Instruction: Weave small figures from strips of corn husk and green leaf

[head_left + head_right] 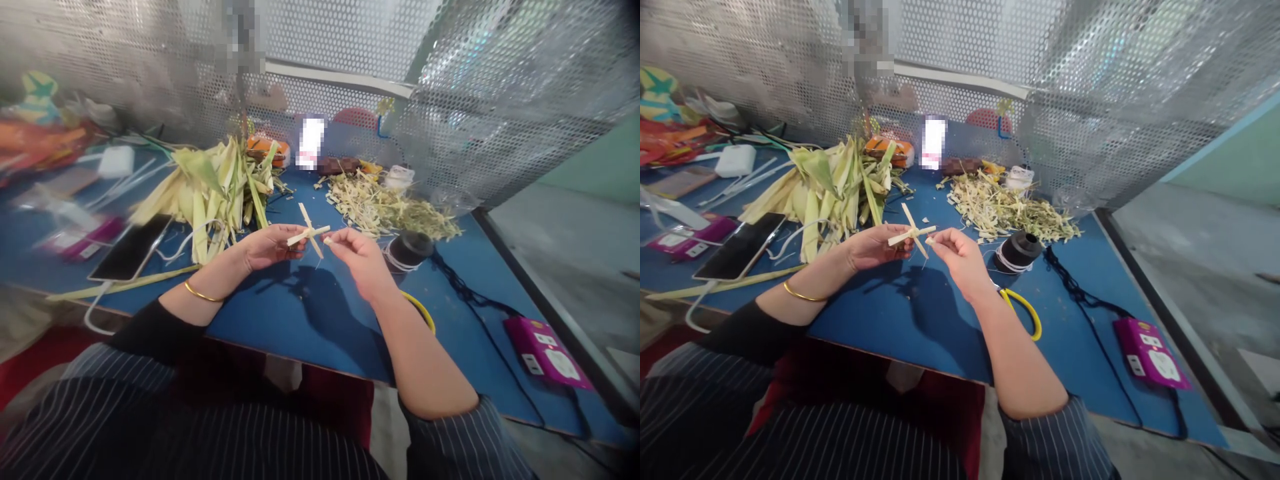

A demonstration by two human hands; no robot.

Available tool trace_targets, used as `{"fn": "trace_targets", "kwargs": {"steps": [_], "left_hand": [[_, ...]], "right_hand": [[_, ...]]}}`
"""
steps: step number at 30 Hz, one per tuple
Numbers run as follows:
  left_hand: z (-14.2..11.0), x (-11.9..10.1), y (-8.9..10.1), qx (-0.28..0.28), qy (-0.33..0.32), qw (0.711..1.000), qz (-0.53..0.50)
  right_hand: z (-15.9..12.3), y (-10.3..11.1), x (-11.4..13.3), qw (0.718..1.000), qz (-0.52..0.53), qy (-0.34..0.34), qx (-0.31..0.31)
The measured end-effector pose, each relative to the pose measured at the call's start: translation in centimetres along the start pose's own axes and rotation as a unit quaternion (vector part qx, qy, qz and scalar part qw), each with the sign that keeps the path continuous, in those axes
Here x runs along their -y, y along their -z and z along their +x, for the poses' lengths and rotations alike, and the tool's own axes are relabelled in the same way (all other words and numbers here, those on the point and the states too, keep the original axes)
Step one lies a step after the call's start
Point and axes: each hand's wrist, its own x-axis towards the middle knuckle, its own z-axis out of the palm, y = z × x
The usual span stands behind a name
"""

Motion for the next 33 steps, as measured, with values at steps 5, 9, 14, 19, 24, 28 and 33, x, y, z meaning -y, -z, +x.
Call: {"fn": "trace_targets", "kwargs": {"steps": [5, 9, 14, 19, 24, 28, 33], "left_hand": [[-0.1, 0.1, -0.5, -0.015, 0.011, 1.0, 0.018], [0.0, 0.2, -0.4, -0.015, 0.012, 1.0, -0.002], [0.3, 0.2, -0.3, -0.033, 0.002, 0.999, -0.023], [0.2, 0.4, -0.5, -0.019, 0.015, 1.0, 0.004], [0.4, 0.6, -0.3, -0.019, 0.03, 0.999, -0.004], [0.5, 0.5, 0.0, -0.025, 0.025, 0.999, -0.037], [0.5, 0.4, 0.1, -0.028, 0.022, 0.997, -0.065]], "right_hand": [[0.2, 0.1, -0.4, 0.998, -0.059, 0.019, -0.03], [0.3, 0.7, -0.6, 0.998, 0.008, 0.017, -0.066], [0.3, 0.7, -0.4, 0.996, 0.021, -0.074, -0.036], [0.0, -0.1, -0.3, 0.996, 0.034, -0.085, 0.022], [-0.1, -0.4, -0.6, 0.998, 0.032, -0.055, 0.013], [0.3, 0.3, -0.4, 0.996, 0.061, -0.002, -0.067], [1.5, 2.9, -0.9, 0.962, -0.097, 0.054, -0.251]]}}
